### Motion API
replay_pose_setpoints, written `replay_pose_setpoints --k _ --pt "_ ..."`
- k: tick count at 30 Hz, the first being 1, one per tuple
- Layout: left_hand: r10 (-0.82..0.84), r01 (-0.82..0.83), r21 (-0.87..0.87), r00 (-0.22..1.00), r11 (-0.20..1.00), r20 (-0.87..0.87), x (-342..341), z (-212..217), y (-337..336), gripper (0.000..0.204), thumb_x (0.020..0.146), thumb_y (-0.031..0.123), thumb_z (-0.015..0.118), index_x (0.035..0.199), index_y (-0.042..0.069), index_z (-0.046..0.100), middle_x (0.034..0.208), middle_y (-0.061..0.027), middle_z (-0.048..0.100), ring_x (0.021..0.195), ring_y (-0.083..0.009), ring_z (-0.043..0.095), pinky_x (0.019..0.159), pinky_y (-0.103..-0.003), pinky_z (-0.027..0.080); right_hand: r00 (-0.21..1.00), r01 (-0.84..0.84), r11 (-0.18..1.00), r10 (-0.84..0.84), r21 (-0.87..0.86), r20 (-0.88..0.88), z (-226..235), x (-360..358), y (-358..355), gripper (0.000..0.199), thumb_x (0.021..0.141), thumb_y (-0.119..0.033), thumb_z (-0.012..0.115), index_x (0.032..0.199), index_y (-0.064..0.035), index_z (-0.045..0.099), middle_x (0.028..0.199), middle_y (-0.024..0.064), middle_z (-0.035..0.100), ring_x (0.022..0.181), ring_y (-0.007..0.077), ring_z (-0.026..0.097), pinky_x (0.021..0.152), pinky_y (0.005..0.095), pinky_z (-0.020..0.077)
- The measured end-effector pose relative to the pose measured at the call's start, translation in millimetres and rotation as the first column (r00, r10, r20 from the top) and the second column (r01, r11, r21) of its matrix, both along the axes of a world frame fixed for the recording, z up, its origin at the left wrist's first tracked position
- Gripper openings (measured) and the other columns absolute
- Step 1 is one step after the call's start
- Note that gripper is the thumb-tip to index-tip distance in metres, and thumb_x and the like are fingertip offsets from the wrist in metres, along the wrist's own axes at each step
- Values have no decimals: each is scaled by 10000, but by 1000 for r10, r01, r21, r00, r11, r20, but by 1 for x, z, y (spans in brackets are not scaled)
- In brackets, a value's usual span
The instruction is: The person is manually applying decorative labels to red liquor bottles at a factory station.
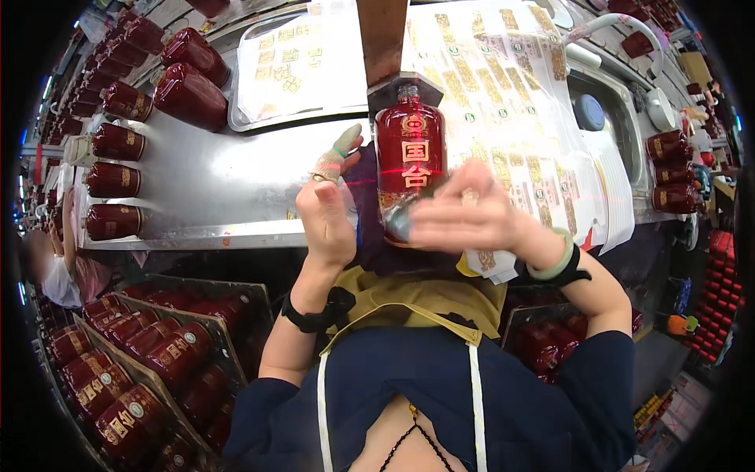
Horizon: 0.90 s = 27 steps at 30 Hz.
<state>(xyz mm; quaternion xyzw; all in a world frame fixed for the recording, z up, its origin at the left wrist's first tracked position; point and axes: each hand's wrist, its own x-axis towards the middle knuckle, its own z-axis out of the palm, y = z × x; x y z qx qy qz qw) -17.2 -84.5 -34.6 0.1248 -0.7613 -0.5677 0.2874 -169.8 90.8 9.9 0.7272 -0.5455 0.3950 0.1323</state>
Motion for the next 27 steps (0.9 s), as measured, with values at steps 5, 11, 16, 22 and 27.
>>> replay_pose_setpoints --k 5,11,16,22,27 --pt "-23 22 4 1000 1000 9 -3 -1 3 969 1046 721 162 1447 -82 526 1441 -233 581 1335 -332 572 1094 -470 469 901 377 926 -373 29 223 -14 -15 -14 263 865 -60 734 1125 -96 730 968 58 731 792 234 632 701 344 499" --pt "-189 191 -601 980 776 68 -11 5 -3 749 981 688 485 1399 90 654 1605 -286 367 1407 -453 436 1155 -524 370 649 680 733 -604 3 463 -13 -39 -12 205 935 -46 737 1133 -29 684 966 100 718 881 226 695 788 325 544" --pt "-243 275 -663 960 697 142 -11 8 -3 738 831 716 609 1384 232 682 1635 -330 257 1440 -547 342 1158 -567 374 580 661 744 -587 96 565 -11 -21 4 204 969 -69 721 1157 -15 664 987 86 724 871 167 690 793 295 549" --pt "-258 294 -686 953 666 158 -8 7 2 743 832 737 599 1382 244 682 1641 -361 209 1446 -581 310 1152 -580 370 511 667 731 -587 140 628 -13 -15 10 207 963 -80 739 1143 -2 673 969 81 723 844 154 666 792 290 535" --pt "-223 245 -687 967 685 123 -12 5 -2 785 836 760 579 1400 222 673 1641 -328 266 1381 -535 399 1123 -558 406 488 666 734 -563 131 667 -17 -12 11 209 966 -88 739 1142 3 673 966 79 724 840 150 658 792 290 529"
